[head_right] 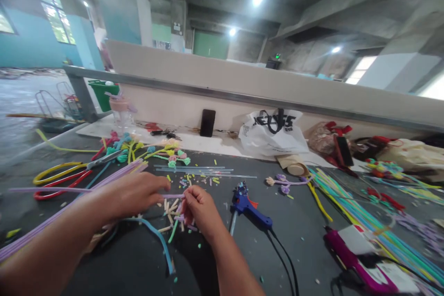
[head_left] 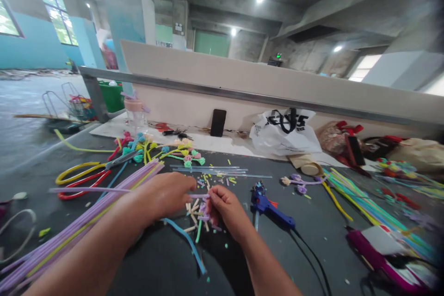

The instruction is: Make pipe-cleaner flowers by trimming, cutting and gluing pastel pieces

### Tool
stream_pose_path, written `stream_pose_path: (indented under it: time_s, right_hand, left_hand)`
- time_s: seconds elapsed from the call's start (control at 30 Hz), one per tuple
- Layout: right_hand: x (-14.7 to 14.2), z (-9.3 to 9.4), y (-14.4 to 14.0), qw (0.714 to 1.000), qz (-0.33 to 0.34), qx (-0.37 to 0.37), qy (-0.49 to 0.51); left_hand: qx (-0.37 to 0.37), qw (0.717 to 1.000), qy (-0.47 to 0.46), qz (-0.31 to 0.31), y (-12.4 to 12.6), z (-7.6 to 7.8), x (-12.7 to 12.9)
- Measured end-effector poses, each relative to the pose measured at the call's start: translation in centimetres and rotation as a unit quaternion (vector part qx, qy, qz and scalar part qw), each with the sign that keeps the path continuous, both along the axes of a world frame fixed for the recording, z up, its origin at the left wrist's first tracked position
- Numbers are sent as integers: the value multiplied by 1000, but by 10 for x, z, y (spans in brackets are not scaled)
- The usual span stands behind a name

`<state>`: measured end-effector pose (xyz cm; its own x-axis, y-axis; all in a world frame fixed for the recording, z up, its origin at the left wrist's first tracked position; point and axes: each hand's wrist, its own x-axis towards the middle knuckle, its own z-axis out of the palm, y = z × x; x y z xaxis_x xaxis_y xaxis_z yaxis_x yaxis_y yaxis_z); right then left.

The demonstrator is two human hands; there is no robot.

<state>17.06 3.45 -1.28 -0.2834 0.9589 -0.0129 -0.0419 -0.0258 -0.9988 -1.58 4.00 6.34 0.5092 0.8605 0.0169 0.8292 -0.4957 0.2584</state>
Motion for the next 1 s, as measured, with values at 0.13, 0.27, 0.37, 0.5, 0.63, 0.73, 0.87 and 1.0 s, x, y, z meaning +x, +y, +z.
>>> stream_pose_path:
  time_s: [0.13,0.27,0.37,0.5,0.63,0.73,0.87,1.0]
  right_hand:
    - [4,1,3,992,-29,-11,120]
    - [15,5,9,969,-83,-17,234]
    - [22,6,13,949,-107,-36,293]
    - [25,6,16,924,-111,-74,359]
    - [26,8,16,904,-114,-96,400]
    - [26,10,14,903,-119,-94,401]
    - [25,9,14,907,-116,-85,396]
    - [25,5,15,911,-106,-81,390]
  left_hand:
    - [33,997,-57,46,-5,16,-24]
    - [215,948,-121,203,-23,21,-41]
    - [244,935,-101,238,-38,6,-50]
    - [72,971,-2,227,-50,-33,-60]
    - [1,978,23,207,-51,-69,-64]
    - [-8,984,-5,180,-45,-82,-68]
    - [18,982,-8,189,-26,-83,-74]
    - [68,970,11,234,-4,-68,-83]
